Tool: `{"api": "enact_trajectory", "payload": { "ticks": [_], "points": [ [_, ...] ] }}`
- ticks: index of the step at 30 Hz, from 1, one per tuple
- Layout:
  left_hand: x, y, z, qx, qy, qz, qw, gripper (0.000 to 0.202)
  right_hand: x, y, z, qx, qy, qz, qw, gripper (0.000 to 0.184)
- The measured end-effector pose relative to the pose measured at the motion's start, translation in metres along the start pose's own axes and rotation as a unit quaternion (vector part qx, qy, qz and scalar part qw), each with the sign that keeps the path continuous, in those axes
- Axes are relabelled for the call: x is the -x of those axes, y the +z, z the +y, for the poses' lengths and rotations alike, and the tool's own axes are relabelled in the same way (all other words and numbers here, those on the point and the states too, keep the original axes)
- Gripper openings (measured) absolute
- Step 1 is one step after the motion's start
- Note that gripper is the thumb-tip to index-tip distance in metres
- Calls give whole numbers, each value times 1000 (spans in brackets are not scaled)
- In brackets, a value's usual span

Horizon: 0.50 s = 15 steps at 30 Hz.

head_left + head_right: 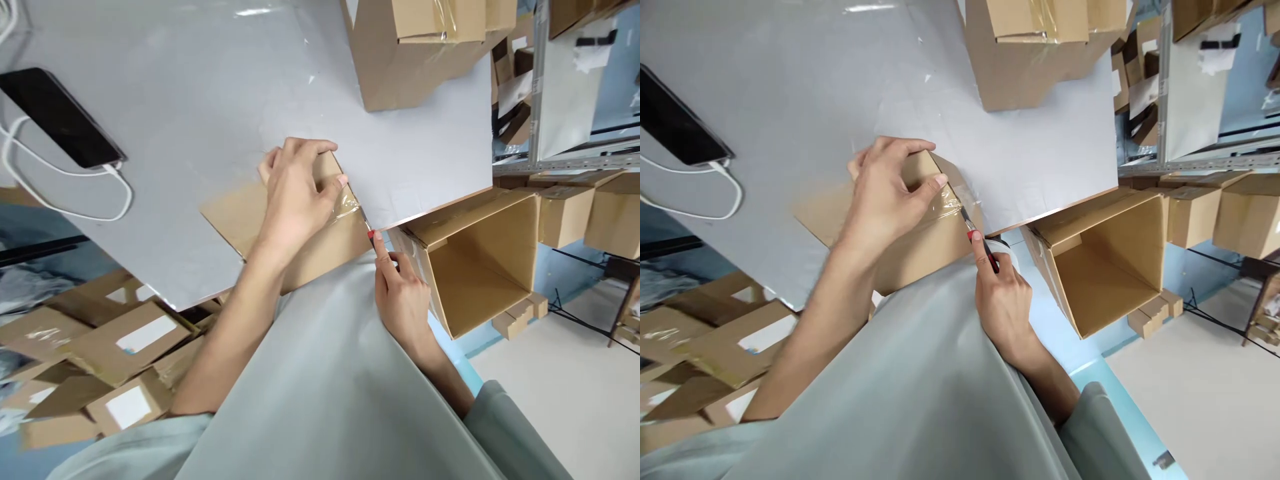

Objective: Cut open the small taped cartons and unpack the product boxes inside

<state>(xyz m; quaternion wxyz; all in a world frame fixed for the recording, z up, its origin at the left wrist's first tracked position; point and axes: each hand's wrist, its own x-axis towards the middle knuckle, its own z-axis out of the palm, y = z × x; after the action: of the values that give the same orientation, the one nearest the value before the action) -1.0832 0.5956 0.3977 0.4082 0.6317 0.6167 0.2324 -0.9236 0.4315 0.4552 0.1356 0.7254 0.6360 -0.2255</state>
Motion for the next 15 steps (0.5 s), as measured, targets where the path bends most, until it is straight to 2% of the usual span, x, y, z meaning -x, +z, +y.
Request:
{"api": "enact_trajectory", "payload": {
  "ticks": [3, 6, 11, 15],
  "points": [
    [1, 1, 1, 21, 0, 1, 1000, 45, 4, 2, -7, 6, 3, 27, 1000, 74],
    [3, 1, 2, 42, 4, -3, 999, 50, 8, 5, -17, 19, 18, 49, 998, 80],
    [6, -1, 6, 25, 13, -17, 999, 43, 11, 8, -36, 62, 65, 58, 994, 87],
    [8, -1, 7, 22, 22, -16, 999, 45, 8, 12, -47, 74, 91, 49, 992, 89]
  ]
}}
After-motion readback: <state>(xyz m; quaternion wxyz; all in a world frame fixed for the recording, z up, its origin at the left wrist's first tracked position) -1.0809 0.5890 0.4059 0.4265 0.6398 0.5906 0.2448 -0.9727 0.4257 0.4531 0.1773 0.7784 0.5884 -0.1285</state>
